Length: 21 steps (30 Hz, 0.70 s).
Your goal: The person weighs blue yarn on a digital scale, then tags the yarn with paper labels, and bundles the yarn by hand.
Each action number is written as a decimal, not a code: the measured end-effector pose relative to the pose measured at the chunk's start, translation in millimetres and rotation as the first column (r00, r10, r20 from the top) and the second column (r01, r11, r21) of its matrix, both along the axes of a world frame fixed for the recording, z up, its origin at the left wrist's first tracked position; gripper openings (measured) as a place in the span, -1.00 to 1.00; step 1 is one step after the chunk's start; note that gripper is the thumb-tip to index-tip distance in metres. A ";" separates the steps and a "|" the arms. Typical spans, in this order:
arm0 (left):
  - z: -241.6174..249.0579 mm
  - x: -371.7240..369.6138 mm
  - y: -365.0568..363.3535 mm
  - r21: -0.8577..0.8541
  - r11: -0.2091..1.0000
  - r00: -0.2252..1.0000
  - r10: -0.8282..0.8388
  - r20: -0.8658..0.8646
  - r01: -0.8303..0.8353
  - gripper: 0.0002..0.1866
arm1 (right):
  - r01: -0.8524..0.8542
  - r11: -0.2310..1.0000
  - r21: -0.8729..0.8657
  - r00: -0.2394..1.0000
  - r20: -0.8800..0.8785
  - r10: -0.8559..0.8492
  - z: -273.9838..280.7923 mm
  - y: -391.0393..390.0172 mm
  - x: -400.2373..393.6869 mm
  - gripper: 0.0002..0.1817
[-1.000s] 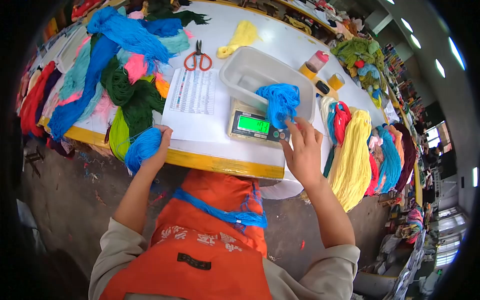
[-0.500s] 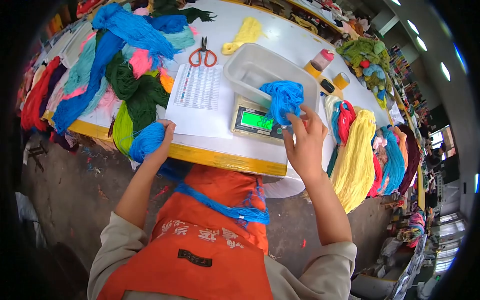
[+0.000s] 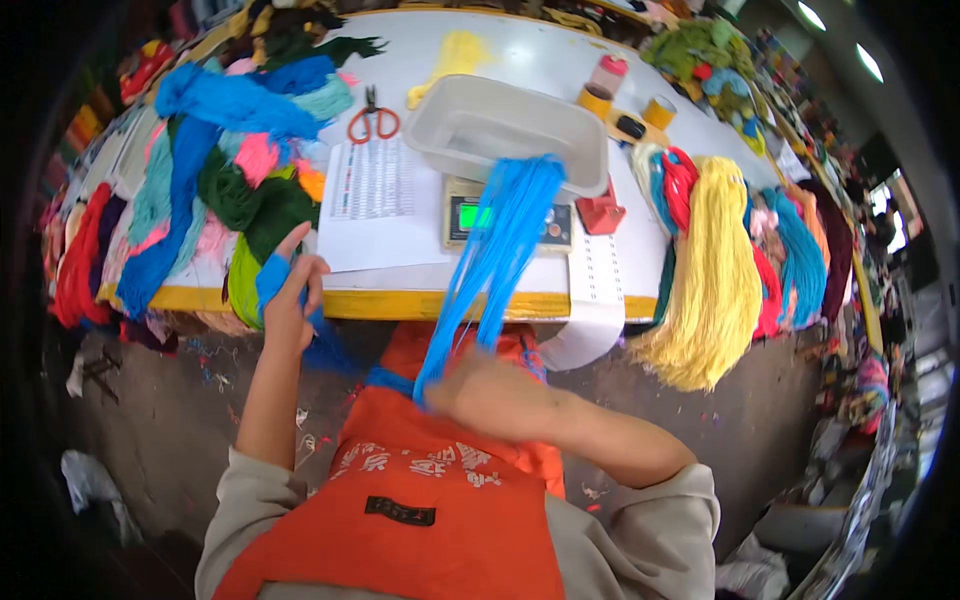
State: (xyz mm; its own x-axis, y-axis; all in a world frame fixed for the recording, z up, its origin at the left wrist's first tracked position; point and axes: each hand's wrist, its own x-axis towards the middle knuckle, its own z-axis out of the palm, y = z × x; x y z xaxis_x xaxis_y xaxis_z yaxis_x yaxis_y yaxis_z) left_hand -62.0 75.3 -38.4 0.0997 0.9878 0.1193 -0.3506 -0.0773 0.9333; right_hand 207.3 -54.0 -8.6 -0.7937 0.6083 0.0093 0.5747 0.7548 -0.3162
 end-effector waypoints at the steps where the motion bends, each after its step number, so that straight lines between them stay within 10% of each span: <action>1: 10.4 4.6 -14.8 -0.015 0.998 0.997 -0.060 0.043 0.061 -0.46 | 0.033 0.999 -0.005 0.999 -0.012 -0.033 6.5 -7.0 -2.9 -0.87; 3: 12.9 8.4 -40.9 0.002 0.938 0.935 -0.344 0.081 0.345 -0.45 | 0.045 0.903 -0.428 0.998 -0.027 -0.063 23.5 -21.0 -8.4 -0.86; 6: 24.2 46.4 -71.5 0.136 0.730 0.742 -0.667 -0.071 0.670 -0.50 | 0.242 0.928 -0.285 0.855 -0.389 -0.342 23.3 -22.0 -6.8 -0.78; 8: 40.4 62.7 -79.4 0.162 0.648 0.627 -0.592 -0.506 0.744 -0.54 | 0.344 0.897 -0.278 0.803 -0.408 -0.435 22.4 -20.7 -2.3 -0.77; 10: 32.4 75.9 -89.3 0.225 0.690 0.685 -0.514 -0.516 0.688 -0.58 | 0.398 0.881 -0.257 0.804 -0.364 -0.470 23.4 -23.0 5.1 -0.83; 13: 28.6 79.3 -93.2 -0.250 0.667 0.504 -0.713 -0.488 0.702 -0.60 | 0.375 0.741 -0.557 0.638 -0.426 -0.642 23.4 -27.0 19.3 -0.84; 16: 13.6 83.9 -95.1 -0.034 0.723 0.669 -0.654 -0.354 0.690 -0.56 | 0.463 0.684 -0.564 0.550 -0.423 -0.721 -0.8 -19.4 63.3 -0.90; 21: 11.3 79.0 -92.2 -0.012 0.742 0.683 -0.624 -0.379 0.671 -0.56 | 0.835 0.540 -0.105 0.444 -0.452 -0.774 -40.2 11.5 165.9 -0.77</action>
State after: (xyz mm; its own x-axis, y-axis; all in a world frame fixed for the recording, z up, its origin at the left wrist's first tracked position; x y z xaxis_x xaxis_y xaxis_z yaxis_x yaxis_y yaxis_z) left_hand 17.0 -16.9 -27.2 0.7650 0.6412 0.0607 -0.0221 -0.0681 0.9974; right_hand 373.2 -42.5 -48.8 0.1584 0.9398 0.3028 0.7821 0.0678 -0.6195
